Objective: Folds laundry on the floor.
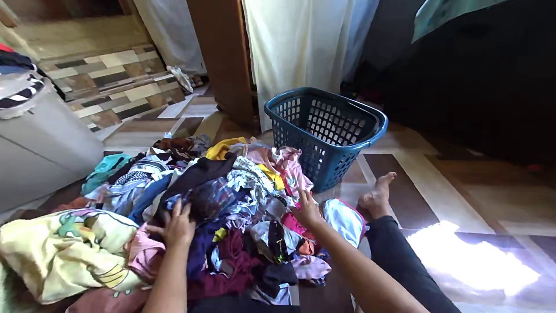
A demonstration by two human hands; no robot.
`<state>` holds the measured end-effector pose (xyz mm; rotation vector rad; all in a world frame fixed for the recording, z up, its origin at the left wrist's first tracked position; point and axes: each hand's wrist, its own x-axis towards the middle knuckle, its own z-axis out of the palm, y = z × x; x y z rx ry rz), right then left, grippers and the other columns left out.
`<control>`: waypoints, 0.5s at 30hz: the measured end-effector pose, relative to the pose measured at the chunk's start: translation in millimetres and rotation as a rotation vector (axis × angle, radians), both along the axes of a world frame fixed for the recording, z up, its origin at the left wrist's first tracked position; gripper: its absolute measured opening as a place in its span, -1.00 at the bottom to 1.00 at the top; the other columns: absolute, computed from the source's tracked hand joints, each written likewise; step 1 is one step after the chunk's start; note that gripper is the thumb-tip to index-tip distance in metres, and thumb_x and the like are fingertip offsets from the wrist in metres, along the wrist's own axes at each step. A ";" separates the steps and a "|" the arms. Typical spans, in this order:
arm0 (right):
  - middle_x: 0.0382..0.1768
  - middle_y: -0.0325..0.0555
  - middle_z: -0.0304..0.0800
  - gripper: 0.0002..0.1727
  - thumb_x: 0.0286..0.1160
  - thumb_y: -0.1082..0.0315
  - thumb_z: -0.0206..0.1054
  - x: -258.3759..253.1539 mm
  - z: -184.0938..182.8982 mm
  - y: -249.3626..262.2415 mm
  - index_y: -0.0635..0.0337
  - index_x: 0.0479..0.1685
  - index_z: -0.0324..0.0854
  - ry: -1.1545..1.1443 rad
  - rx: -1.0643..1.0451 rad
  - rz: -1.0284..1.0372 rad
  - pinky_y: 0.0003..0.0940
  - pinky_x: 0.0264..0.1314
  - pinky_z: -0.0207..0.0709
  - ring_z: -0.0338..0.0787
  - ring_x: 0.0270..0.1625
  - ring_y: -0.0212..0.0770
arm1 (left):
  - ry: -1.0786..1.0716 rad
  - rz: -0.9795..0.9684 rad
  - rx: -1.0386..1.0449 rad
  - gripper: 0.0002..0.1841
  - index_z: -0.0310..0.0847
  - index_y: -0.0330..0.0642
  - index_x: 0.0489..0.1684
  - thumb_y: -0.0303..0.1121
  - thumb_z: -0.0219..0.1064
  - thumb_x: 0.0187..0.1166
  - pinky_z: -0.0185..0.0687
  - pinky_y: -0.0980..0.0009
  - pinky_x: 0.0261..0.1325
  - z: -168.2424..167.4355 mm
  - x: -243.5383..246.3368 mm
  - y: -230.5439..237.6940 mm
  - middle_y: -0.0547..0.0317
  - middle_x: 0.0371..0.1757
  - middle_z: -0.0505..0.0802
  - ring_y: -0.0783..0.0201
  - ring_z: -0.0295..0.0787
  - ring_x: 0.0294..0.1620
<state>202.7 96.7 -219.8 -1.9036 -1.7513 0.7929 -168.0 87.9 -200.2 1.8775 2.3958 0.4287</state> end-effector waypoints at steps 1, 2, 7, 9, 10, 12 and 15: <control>0.74 0.48 0.11 -0.04 0.52 0.28 0.44 -4.4 -2.0 12.8 0.37 0.85 -0.07 0.061 0.037 -0.042 0.20 0.67 0.31 0.34 0.71 0.37 | -0.051 0.075 -0.010 -0.49 0.55 -0.06 0.60 -0.47 0.27 0.62 -0.27 -0.65 0.59 1.5 -15.8 0.2 -0.02 0.81 0.34 -0.38 0.12 0.79; 0.75 0.51 0.07 0.05 0.47 0.27 0.49 -8.9 -6.1 24.5 0.42 0.85 -0.15 0.149 0.071 -0.099 0.09 0.73 0.27 0.29 0.74 0.34 | -0.094 0.147 -0.011 -0.53 0.53 -0.17 0.59 -0.46 0.24 0.66 -0.09 -0.51 0.64 0.8 -30.8 -0.3 -0.10 0.76 0.41 -0.33 0.23 0.75; 0.71 0.54 0.16 0.21 0.45 0.19 0.54 -20.6 -32.0 55.2 0.47 0.85 -0.39 0.307 0.046 -0.238 0.08 0.75 0.26 0.38 0.70 0.32 | -0.203 0.224 -0.066 -0.52 0.37 -0.57 0.56 -0.46 0.18 0.71 0.15 -0.24 0.70 -18.5 -78.1 -16.0 -0.54 0.55 0.52 -0.37 0.35 0.66; 0.54 0.49 0.45 -0.04 0.58 0.13 0.45 -24.4 -36.4 54.5 0.48 0.79 -0.05 0.277 -0.044 -0.241 0.14 0.65 0.36 0.54 0.58 0.31 | -0.201 0.225 -0.084 -0.55 0.42 -0.58 0.52 -0.49 0.19 0.71 0.12 -0.18 0.73 -23.7 -77.0 -20.9 -0.52 0.55 0.53 -0.34 0.35 0.68; 0.48 0.45 0.54 -0.18 0.64 0.11 0.39 -26.2 -38.5 53.5 0.45 0.72 0.15 0.254 -0.087 -0.246 0.16 0.63 0.38 0.57 0.55 0.30 | -0.227 0.239 -0.063 -0.56 0.45 -0.58 0.49 -0.48 0.20 0.71 0.14 -0.19 0.71 -26.8 -75.7 -22.1 -0.53 0.52 0.56 -0.35 0.38 0.65; 0.45 0.40 0.60 -0.37 0.73 0.13 0.28 -28.3 -39.4 48.1 0.40 0.61 0.37 0.195 -0.127 -0.240 0.19 0.66 0.32 0.56 0.56 0.30 | -0.278 0.262 -0.047 -0.55 0.45 -0.58 0.48 -0.45 0.23 0.71 0.16 -0.20 0.70 -31.4 -75.2 -20.9 -0.54 0.50 0.57 -0.36 0.40 0.63; 0.38 0.38 0.67 -0.52 0.79 0.21 0.16 -30.4 -35.9 37.5 0.36 0.50 0.53 0.172 -0.104 -0.272 0.23 0.60 0.36 0.62 0.51 0.29 | -0.212 0.220 -0.114 -0.53 0.42 -0.54 0.53 -0.44 0.22 0.71 0.17 -0.21 0.69 -25.9 -76.5 -19.1 -0.51 0.54 0.55 -0.34 0.39 0.65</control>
